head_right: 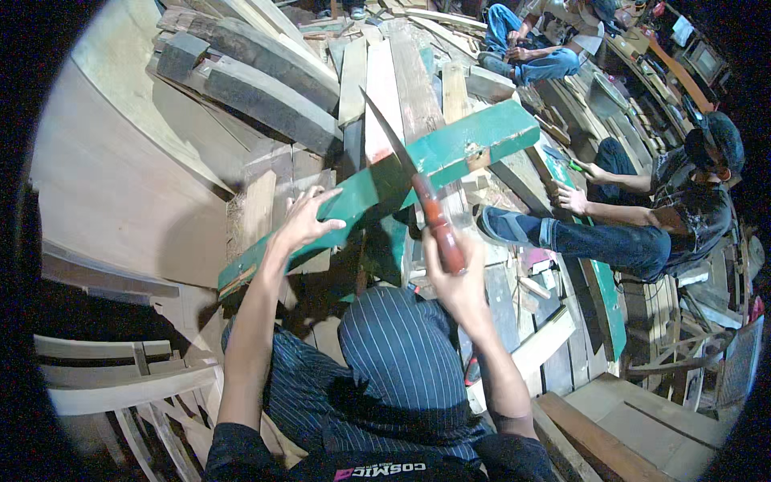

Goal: The person holds a green wooden board with one hand and cuts it using a hand saw.

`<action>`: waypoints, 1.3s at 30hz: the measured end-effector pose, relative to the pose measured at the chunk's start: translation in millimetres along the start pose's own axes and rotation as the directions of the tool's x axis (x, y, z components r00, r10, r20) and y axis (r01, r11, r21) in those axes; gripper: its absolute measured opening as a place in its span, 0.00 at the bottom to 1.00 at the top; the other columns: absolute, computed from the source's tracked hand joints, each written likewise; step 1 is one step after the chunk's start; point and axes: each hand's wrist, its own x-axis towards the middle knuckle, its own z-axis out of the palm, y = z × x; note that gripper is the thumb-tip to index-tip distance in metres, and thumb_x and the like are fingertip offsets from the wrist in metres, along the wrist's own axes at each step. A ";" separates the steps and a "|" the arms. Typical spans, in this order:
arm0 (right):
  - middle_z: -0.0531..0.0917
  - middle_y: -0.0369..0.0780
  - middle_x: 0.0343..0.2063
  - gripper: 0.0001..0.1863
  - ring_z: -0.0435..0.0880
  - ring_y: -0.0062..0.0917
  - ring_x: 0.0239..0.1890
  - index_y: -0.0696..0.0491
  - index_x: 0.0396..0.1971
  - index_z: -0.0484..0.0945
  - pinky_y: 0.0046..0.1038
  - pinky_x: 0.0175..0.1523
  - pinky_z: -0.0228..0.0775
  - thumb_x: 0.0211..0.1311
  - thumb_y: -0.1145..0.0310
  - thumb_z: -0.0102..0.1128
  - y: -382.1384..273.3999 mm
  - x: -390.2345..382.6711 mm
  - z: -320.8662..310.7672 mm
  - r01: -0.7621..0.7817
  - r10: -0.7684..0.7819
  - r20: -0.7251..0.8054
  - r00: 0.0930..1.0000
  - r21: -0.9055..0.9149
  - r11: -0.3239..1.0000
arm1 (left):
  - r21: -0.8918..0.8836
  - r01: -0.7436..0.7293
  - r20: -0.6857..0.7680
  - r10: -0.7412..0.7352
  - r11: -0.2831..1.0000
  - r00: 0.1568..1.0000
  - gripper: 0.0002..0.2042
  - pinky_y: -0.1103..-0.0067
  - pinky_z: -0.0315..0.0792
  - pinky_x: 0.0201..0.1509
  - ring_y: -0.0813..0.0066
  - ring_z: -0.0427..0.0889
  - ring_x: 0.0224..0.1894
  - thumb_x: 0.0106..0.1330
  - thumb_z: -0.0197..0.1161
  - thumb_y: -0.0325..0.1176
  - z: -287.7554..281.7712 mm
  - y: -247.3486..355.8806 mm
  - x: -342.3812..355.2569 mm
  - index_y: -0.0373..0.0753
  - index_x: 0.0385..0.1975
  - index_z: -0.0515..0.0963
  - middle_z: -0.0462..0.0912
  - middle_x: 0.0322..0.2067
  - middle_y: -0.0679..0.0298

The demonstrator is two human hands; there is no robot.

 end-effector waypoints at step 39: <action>0.79 0.42 0.29 0.20 0.73 0.34 0.37 0.57 0.44 0.81 0.34 0.49 0.61 0.55 0.62 0.71 23.9 -52.2 -105.1 -0.274 0.258 -0.206 0.944 -0.054 0.960 | -0.074 -0.035 -0.024 0.033 0.997 0.999 0.40 0.50 0.57 0.68 0.42 0.65 0.65 0.51 0.73 0.55 0.1 -5.5 -5.0 0.53 0.67 0.68 0.68 0.63 0.46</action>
